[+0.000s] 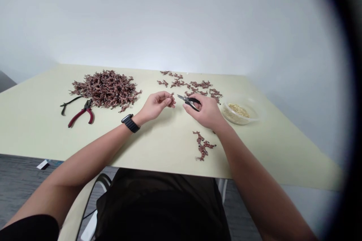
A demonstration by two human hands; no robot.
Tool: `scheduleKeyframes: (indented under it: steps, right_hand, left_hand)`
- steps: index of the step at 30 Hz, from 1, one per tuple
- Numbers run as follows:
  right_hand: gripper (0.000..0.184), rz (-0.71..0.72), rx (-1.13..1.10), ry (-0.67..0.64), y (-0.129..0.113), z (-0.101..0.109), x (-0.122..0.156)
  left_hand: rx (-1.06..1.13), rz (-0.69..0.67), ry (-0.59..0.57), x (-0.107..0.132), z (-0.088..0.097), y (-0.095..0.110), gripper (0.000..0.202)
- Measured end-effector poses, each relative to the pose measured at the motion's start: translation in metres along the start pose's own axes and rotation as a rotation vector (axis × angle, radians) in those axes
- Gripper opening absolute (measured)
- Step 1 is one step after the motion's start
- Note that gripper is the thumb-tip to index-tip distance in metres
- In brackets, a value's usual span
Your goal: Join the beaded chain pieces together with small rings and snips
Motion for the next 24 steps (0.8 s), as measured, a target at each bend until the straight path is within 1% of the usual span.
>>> scheduleKeyframes:
  steps: [2, 4, 7, 12, 24]
  right_hand:
    - [0.03, 0.082, 0.072, 0.0, 0.0021, 0.0002, 0.0]
    - [0.029, 0.147, 0.096, -0.01, 0.0042, 0.0, -0.0002]
    - [0.029, 0.193, 0.095, -0.011, 0.0061, 0.0005, -0.0007]
    - [0.028, 0.213, 0.09, -0.022, 0.0055, 0.0038, -0.0008]
    - [0.023, 0.176, 0.087, -0.057, 0.002, 0.0062, -0.0005]
  left_hand:
    - [0.035, 0.042, -0.039, 0.0003, 0.0006, -0.0006, 0.04]
    - [0.039, 0.061, -0.067, 0.0008, 0.0015, -0.0001, 0.043]
    - [0.033, 0.073, -0.097, 0.0013, 0.001, 0.001, 0.045]
    - [0.031, 0.091, -0.102, 0.0011, 0.0, -0.0006, 0.046]
    - [0.015, 0.085, -0.109, 0.0009, 0.0006, 0.0018, 0.045]
Point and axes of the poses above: each hand's wrist, its own x-axis away from the middle knuckle, its own z-axis out of the back of the hand, y = z × x, the point moved 1 cm from there along -x, towards the middle knuckle, and after that the axes turned 5 degrees about -x, right-handed, at the moved point
